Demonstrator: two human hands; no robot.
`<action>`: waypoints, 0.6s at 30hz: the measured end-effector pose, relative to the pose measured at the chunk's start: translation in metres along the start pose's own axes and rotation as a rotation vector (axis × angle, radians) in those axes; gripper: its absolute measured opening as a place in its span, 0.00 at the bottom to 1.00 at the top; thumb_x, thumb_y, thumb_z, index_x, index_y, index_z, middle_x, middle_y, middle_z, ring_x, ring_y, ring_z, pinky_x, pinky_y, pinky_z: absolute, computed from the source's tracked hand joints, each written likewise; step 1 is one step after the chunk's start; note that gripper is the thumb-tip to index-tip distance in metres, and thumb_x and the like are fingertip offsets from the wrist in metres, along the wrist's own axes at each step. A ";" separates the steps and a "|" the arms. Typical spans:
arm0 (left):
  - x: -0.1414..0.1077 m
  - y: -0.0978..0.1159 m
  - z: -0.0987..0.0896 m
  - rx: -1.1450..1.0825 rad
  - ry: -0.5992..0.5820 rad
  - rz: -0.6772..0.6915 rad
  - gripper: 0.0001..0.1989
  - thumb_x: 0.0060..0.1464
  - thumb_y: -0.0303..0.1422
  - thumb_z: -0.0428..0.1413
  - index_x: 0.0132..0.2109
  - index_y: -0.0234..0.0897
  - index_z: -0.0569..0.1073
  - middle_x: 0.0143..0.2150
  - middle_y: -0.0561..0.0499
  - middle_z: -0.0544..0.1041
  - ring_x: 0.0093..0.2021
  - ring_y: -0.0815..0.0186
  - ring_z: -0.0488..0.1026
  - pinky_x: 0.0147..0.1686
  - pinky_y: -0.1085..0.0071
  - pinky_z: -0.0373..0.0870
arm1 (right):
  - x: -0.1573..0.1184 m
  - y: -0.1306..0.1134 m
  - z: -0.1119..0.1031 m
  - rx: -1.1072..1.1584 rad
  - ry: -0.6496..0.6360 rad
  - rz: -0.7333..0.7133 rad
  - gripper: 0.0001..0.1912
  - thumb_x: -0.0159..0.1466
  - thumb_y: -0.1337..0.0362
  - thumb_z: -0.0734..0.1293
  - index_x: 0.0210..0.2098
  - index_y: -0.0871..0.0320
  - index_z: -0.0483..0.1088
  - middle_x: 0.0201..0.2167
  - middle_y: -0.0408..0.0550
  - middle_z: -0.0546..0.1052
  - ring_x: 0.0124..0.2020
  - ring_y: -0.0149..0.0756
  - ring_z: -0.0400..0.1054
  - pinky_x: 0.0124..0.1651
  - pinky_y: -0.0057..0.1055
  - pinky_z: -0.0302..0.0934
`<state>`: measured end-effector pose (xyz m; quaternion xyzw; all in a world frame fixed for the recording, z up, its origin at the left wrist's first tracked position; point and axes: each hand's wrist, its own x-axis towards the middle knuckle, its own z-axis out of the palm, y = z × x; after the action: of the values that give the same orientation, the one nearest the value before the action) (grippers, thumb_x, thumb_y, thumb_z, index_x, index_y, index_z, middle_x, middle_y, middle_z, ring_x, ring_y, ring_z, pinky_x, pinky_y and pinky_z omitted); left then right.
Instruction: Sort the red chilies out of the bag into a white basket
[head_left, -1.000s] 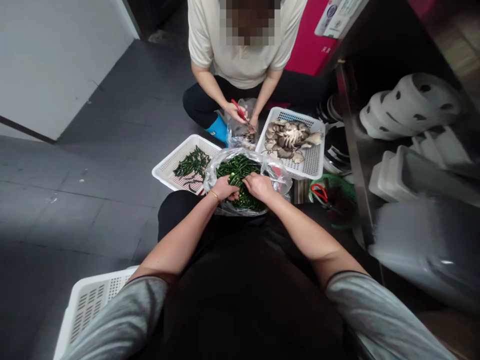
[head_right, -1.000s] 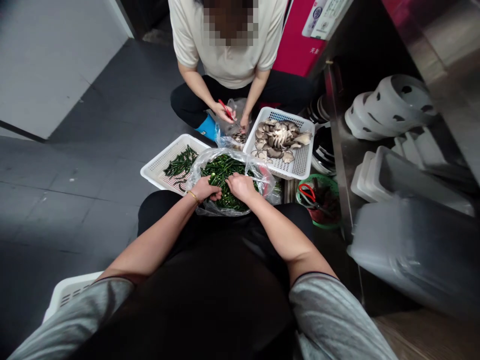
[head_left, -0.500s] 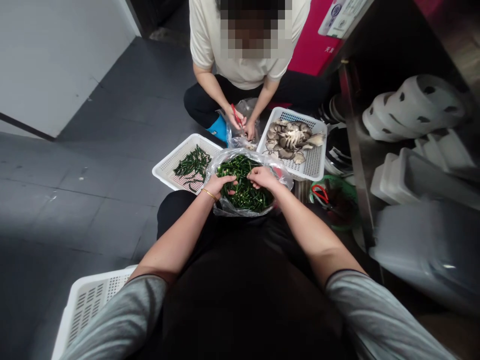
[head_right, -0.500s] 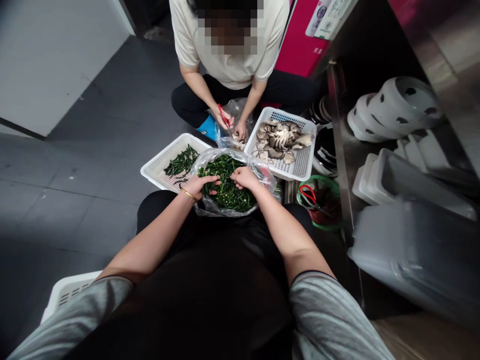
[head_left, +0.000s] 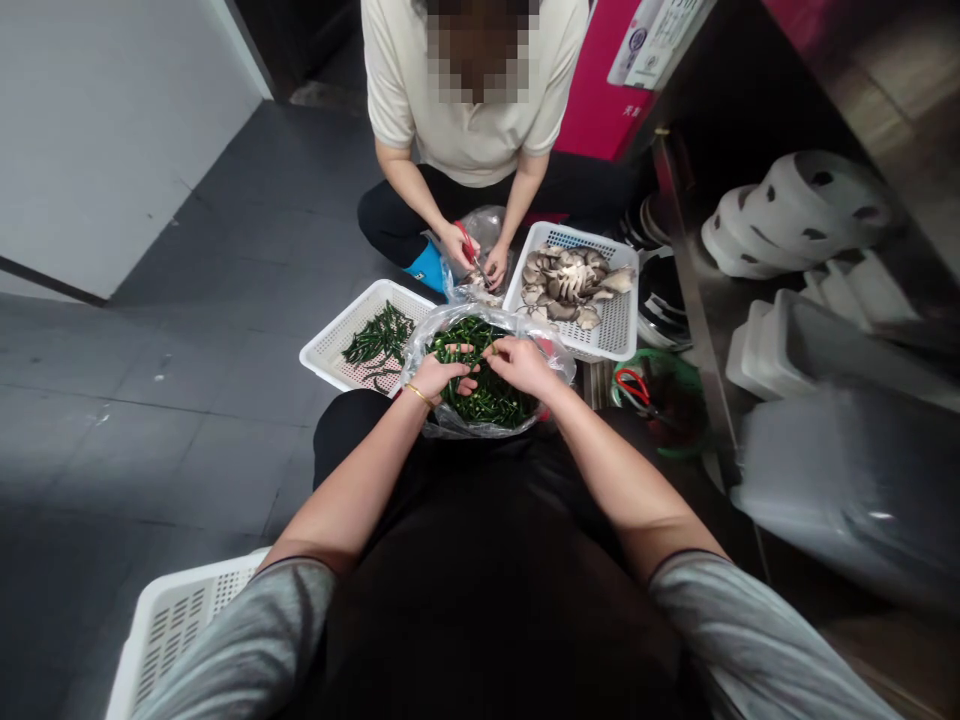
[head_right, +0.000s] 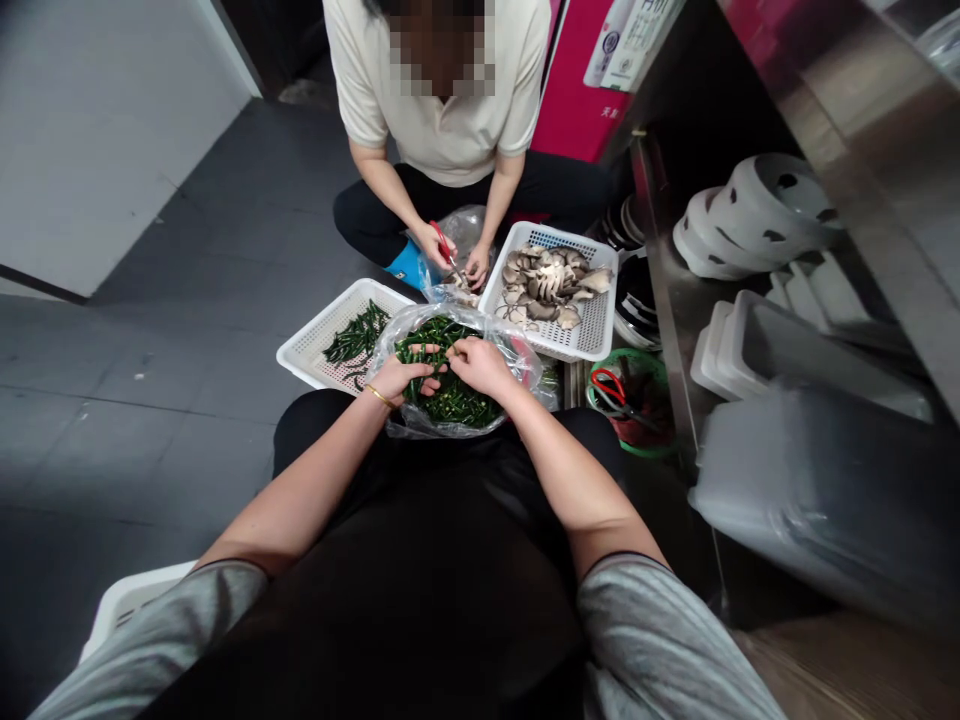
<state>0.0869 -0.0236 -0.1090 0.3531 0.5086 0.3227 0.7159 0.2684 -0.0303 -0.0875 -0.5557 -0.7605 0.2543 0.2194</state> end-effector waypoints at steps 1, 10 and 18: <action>-0.001 0.000 0.001 0.057 0.030 0.026 0.33 0.42 0.21 0.60 0.58 0.30 0.65 0.35 0.45 0.79 0.20 0.67 0.75 0.20 0.73 0.72 | 0.000 0.000 -0.003 -0.010 0.030 0.012 0.09 0.61 0.68 0.62 0.33 0.60 0.74 0.33 0.49 0.76 0.33 0.34 0.69 0.40 0.28 0.59; -0.009 0.012 -0.006 0.008 -0.086 0.112 0.40 0.38 0.21 0.60 0.62 0.30 0.62 0.36 0.45 0.78 0.24 0.68 0.75 0.21 0.75 0.69 | 0.006 0.004 0.000 0.795 -0.145 0.322 0.17 0.57 0.51 0.69 0.24 0.59 0.68 0.17 0.42 0.71 0.16 0.27 0.62 0.20 0.24 0.59; -0.010 0.009 -0.013 -0.044 -0.123 -0.009 0.13 0.33 0.28 0.67 0.29 0.32 0.72 0.22 0.52 0.74 0.19 0.73 0.66 0.19 0.77 0.61 | 0.012 -0.018 0.025 0.327 0.046 0.132 0.17 0.66 0.54 0.62 0.25 0.58 0.68 0.23 0.45 0.73 0.27 0.32 0.67 0.32 0.26 0.61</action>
<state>0.0705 -0.0243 -0.0992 0.3542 0.4579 0.3082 0.7549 0.2362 -0.0274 -0.0950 -0.5668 -0.6657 0.3760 0.3070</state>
